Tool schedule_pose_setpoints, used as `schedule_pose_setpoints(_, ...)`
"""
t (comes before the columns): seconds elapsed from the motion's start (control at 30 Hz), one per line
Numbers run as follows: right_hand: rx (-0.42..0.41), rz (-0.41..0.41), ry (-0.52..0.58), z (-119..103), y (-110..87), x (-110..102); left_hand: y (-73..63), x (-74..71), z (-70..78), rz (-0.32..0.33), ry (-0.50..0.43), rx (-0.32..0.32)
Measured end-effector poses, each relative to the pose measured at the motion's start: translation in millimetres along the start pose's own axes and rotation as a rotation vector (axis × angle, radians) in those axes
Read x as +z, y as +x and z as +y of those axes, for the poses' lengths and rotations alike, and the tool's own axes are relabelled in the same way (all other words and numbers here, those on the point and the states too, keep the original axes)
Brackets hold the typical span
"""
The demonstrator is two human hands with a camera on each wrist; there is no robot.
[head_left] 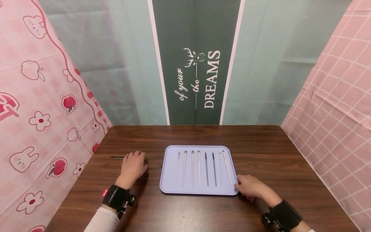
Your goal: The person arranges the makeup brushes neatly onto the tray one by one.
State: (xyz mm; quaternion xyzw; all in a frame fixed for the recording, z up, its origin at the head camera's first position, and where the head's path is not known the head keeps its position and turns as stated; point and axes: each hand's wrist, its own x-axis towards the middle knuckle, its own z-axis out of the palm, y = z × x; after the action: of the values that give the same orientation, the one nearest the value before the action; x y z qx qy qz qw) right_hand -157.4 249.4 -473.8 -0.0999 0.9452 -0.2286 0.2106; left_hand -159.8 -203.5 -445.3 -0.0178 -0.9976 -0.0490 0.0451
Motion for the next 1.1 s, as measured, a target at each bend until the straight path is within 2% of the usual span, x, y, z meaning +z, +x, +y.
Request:
schedule_pose_setpoints(0.17, 0.006, -0.008, 0.000, -0.1, 0.6, -1.1, -1.5, -1.3, -14.4, -0.035, 0.003, -0.019)
schedule_pose_setpoints(0.4, 0.005, -0.007, -0.007, -0.6, 0.6, -1.4, -4.4, 2.3, -31.1, -0.029, -0.013, -0.029)
schedule_pose_setpoints(0.73, -0.004, 0.006, -0.001, -1.9, -1.1, -0.4, -4.8, 6.0, -43.9, -0.066, -0.043, -0.053)
schedule_pose_setpoints(1.1, -0.004, 0.014, 0.000, -2.4, -0.9, 0.0, -2.5, 8.3, -52.3, -0.073, -0.054, -0.058)
